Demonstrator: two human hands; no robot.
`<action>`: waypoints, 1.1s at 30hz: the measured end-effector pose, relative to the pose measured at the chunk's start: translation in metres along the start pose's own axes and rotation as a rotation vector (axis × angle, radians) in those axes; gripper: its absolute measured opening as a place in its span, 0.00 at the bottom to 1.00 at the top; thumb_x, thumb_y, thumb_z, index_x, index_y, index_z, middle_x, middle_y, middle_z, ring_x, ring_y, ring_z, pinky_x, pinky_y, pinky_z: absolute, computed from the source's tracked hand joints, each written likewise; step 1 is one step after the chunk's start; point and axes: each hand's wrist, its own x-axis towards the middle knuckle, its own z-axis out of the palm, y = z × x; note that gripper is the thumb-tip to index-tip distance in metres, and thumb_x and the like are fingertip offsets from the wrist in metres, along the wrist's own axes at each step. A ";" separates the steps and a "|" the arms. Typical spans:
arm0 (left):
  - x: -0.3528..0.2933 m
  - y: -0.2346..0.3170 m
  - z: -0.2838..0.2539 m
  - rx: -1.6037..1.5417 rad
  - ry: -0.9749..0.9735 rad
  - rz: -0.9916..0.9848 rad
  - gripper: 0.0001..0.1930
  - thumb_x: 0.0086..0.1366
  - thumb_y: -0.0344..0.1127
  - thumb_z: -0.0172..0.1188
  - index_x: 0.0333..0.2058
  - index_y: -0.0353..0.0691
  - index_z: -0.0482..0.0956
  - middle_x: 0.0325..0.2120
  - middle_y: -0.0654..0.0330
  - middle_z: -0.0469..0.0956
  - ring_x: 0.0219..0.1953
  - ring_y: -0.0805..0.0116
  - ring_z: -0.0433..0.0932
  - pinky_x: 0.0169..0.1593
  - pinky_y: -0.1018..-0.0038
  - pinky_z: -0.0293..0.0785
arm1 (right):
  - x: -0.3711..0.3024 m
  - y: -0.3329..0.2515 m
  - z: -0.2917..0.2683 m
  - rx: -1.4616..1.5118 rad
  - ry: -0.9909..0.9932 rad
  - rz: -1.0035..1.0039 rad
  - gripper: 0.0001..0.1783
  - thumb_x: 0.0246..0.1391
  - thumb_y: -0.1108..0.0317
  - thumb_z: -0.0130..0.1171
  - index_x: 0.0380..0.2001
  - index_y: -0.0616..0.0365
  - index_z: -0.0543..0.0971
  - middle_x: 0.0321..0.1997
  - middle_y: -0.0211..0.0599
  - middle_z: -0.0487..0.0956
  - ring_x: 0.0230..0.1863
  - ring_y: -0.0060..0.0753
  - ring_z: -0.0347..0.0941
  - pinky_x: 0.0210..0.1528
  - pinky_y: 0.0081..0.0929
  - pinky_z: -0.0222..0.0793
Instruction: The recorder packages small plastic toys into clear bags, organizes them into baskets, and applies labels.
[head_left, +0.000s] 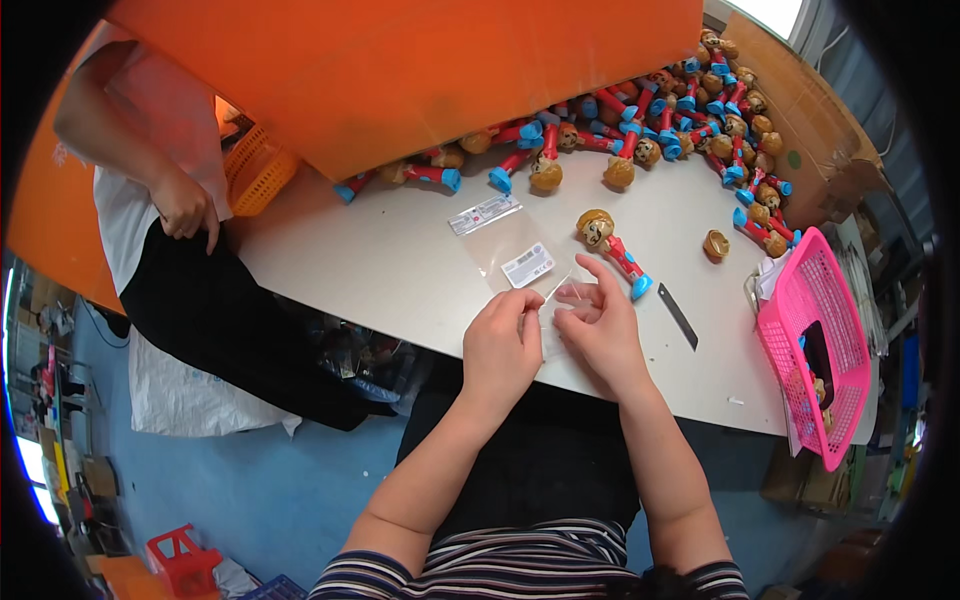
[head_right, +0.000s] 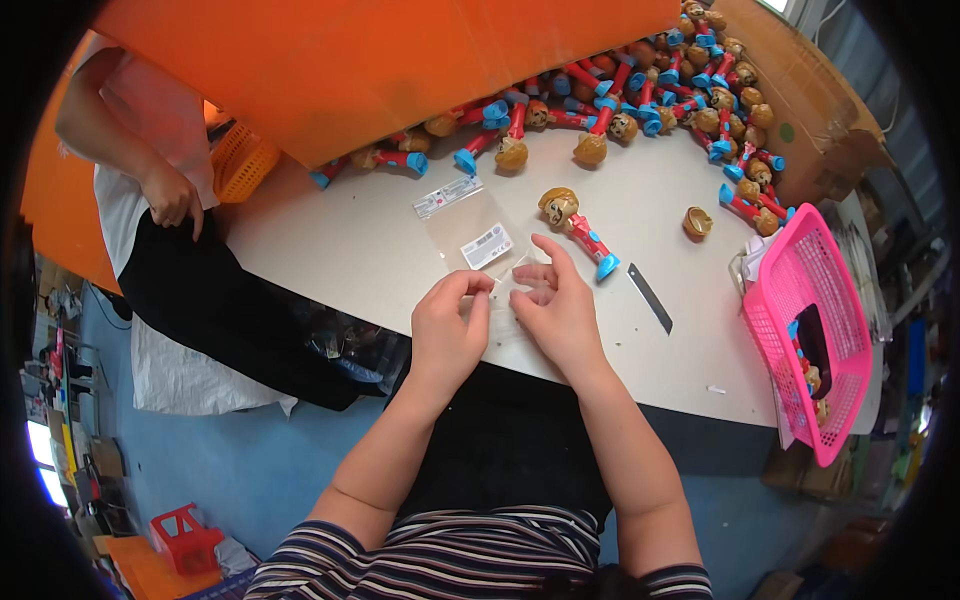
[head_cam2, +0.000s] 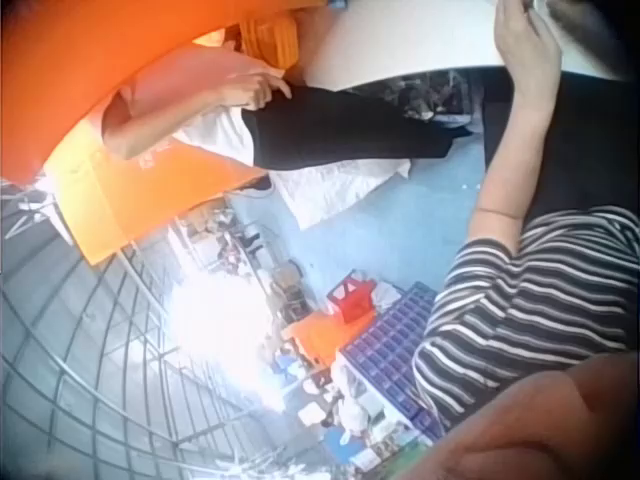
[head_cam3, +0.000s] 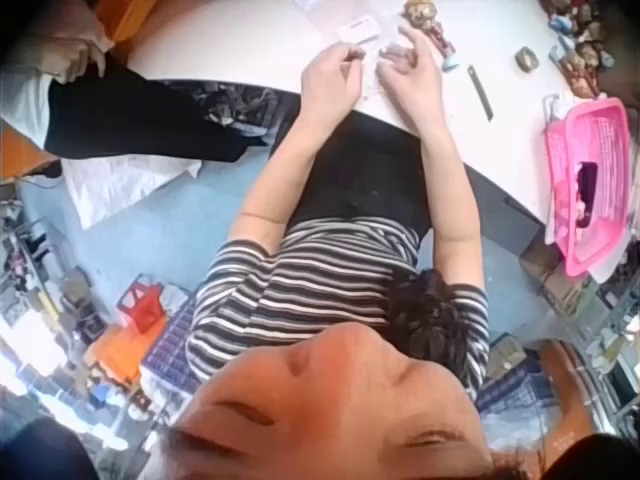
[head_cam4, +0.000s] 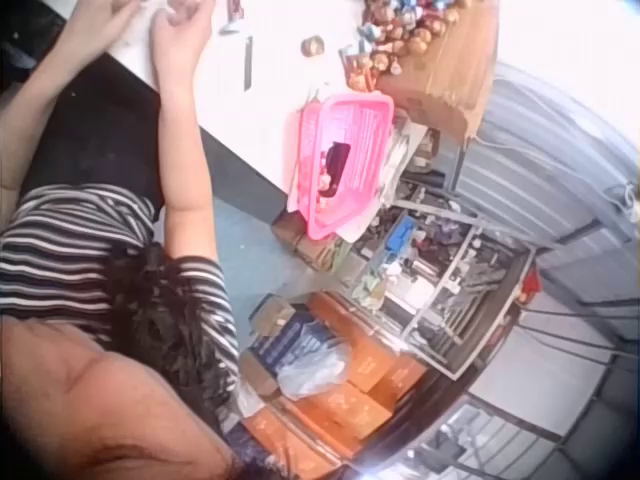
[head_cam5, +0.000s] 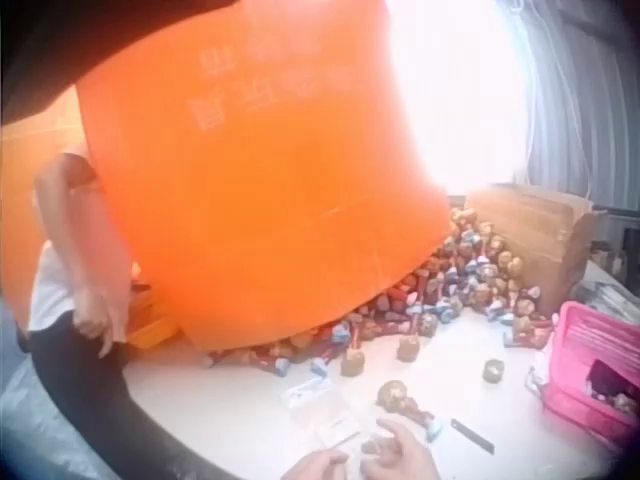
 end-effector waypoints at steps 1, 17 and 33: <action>0.000 0.000 -0.001 -0.012 0.004 0.003 0.05 0.58 0.23 0.57 0.34 0.34 0.77 0.30 0.53 0.80 0.33 0.57 0.81 0.39 0.70 0.75 | 0.001 0.001 0.001 0.024 0.022 -0.018 0.35 0.49 0.80 0.60 0.61 0.62 0.62 0.46 0.41 0.76 0.35 0.19 0.78 0.33 0.16 0.73; -0.003 -0.010 0.007 0.196 0.044 0.151 0.14 0.54 0.28 0.63 0.40 0.33 0.76 0.34 0.51 0.78 0.37 0.51 0.77 0.43 0.62 0.73 | 0.001 -0.001 0.001 -0.032 0.017 0.015 0.13 0.57 0.66 0.62 0.37 0.67 0.78 0.28 0.33 0.79 0.30 0.17 0.74 0.34 0.16 0.71; -0.010 -0.002 0.031 0.281 -0.036 0.247 0.09 0.51 0.20 0.60 0.32 0.37 0.78 0.31 0.57 0.72 0.29 0.59 0.76 0.32 0.68 0.74 | 0.001 0.004 -0.060 -0.833 0.392 -0.304 0.11 0.55 0.69 0.57 0.39 0.65 0.76 0.35 0.47 0.75 0.36 0.44 0.74 0.41 0.32 0.70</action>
